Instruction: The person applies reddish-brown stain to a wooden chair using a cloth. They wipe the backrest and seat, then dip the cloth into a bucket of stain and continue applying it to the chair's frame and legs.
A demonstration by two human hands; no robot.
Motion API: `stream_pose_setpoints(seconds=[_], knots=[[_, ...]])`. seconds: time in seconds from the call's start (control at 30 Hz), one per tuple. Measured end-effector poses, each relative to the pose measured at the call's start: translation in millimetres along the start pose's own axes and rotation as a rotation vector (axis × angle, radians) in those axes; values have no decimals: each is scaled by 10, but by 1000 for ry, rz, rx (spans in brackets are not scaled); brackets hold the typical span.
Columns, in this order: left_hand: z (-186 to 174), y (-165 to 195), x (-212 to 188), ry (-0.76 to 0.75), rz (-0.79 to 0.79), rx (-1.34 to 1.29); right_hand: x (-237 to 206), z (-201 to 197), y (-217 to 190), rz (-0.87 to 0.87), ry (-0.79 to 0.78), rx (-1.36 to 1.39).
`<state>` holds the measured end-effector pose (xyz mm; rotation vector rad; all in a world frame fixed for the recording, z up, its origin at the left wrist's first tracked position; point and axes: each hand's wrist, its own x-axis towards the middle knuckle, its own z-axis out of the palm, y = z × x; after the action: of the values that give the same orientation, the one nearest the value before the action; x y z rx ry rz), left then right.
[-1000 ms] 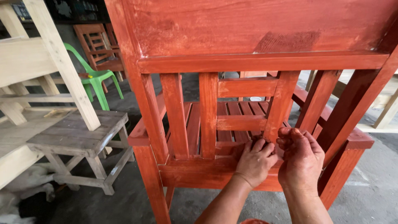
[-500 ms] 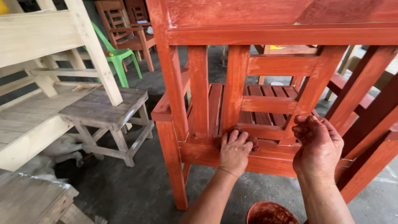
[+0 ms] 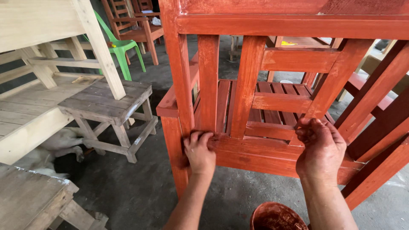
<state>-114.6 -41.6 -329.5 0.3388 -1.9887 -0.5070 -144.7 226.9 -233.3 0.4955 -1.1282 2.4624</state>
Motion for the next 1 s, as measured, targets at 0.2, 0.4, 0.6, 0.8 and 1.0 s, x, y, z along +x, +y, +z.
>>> stream_pose_setpoints(seconds=[0.2,0.4,0.6,0.8,1.0], knots=[[251,99,-238,-108,-86,-104,-66,144,281,37,5,-17],[66,-76,-366,34,153,-280,-204,374,464,48,-23,-10],[-674,-850,121,414,30,-199,-466,745,747,70,-62,18],[-613,-1664,753,427,183,-210,-748,1261,1421,149,-115,-18],[67,-2481,255,403,37,-209,-841,1465,2341,207,-156,-65]])
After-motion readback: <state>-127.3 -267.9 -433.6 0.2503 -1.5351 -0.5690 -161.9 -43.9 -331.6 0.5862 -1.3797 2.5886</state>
